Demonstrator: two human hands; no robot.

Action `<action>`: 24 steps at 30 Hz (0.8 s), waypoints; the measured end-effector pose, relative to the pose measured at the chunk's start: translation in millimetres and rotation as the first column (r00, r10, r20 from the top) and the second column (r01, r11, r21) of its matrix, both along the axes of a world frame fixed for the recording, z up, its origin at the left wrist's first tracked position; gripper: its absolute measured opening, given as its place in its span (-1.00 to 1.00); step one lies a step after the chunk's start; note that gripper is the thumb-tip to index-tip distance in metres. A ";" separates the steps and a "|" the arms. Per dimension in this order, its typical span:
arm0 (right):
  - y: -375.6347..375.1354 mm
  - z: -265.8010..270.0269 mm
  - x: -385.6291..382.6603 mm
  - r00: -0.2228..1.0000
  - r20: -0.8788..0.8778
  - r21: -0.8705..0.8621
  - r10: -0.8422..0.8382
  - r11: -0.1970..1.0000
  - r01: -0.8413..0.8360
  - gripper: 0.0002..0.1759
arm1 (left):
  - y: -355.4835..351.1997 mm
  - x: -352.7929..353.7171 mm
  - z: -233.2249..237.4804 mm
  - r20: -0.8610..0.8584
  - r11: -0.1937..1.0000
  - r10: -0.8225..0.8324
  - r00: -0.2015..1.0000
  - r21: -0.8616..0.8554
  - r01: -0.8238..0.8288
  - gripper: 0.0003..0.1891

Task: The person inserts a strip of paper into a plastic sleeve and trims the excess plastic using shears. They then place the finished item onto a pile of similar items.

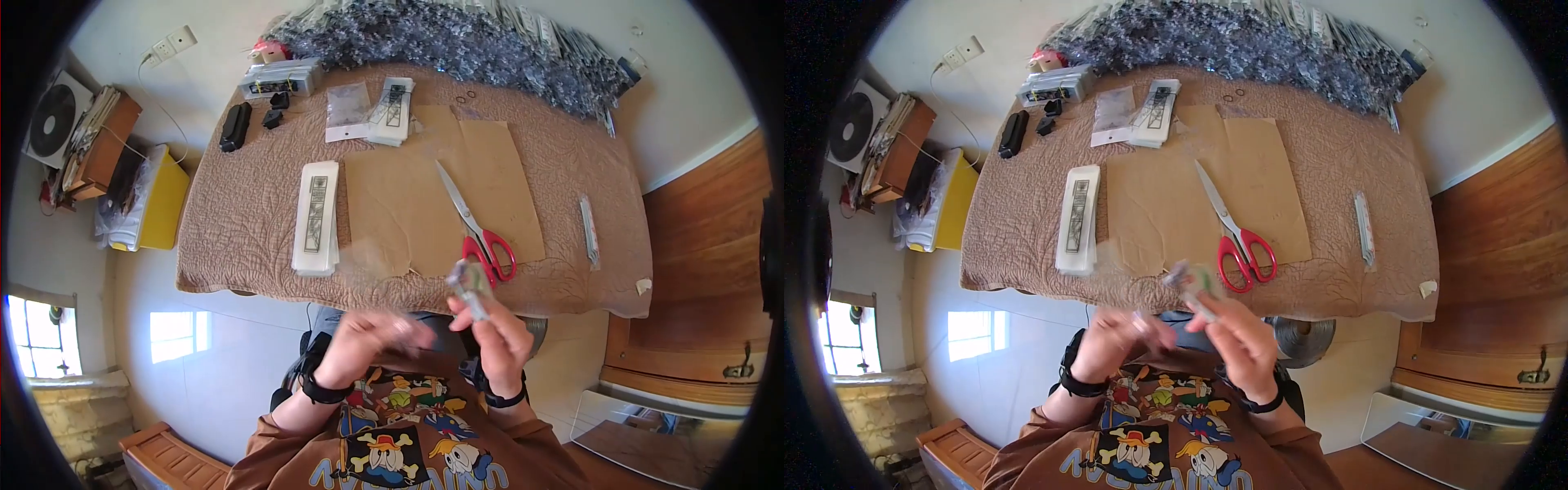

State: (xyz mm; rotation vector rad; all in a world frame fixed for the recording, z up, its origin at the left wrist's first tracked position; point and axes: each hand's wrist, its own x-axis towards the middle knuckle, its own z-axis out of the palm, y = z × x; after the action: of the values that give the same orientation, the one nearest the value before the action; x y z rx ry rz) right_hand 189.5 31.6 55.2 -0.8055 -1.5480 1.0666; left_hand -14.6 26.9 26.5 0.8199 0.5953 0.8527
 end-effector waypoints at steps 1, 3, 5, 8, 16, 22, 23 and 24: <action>-4.3 -3.9 -1.5 0.981 -0.138 -0.109 -0.133 0.987 0.119 -0.70 | 3.3 -1.4 -3.5 -0.004 1.000 0.007 1.000 0.004 -0.007 -0.79; -15.4 -2.0 -4.3 0.972 -0.225 -0.315 -0.065 0.949 -0.010 -0.70 | 8.8 -2.5 -8.6 0.245 0.824 0.566 0.787 -0.152 -0.545 -0.75; -24.0 0.1 -6.9 0.916 -0.400 -0.645 -0.001 0.711 -0.281 -0.68 | 11.5 0.0 -0.5 0.258 0.787 0.617 0.743 -0.217 -0.578 -0.75; -28.5 -12.7 -14.5 0.858 -0.513 -0.714 -0.024 0.566 -0.411 -0.64 | 10.8 6.4 5.5 0.272 0.700 0.711 0.648 -0.365 -0.614 -0.74; -23.8 -16.9 -20.8 0.742 -0.658 -0.729 -0.128 0.354 -0.585 -0.58 | 6.2 18.0 2.0 0.303 0.708 0.707 0.640 -0.301 -0.639 -0.75; -21.6 -22.6 -16.0 0.715 -0.691 -0.697 -0.106 0.361 -0.619 -0.57 | 3.6 17.9 -1.5 0.233 0.766 0.636 0.735 -0.078 -0.638 -0.77; -21.0 -21.1 -15.1 0.738 -0.667 -0.714 -0.107 0.374 -0.592 -0.58 | 4.0 16.6 -2.2 0.189 0.774 0.623 0.760 -0.003 -0.633 -0.77; -20.3 -19.5 -14.1 0.759 -0.642 -0.730 -0.107 0.386 -0.564 -0.59 | 5.0 14.5 -3.1 0.189 0.774 0.623 0.759 -0.003 -0.634 -0.77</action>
State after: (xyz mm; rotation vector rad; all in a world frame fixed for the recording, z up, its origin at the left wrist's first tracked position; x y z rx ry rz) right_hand 175.4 11.3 35.7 -0.7786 -0.3776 2.2458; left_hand -0.1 32.0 23.4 0.5809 0.6977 1.5594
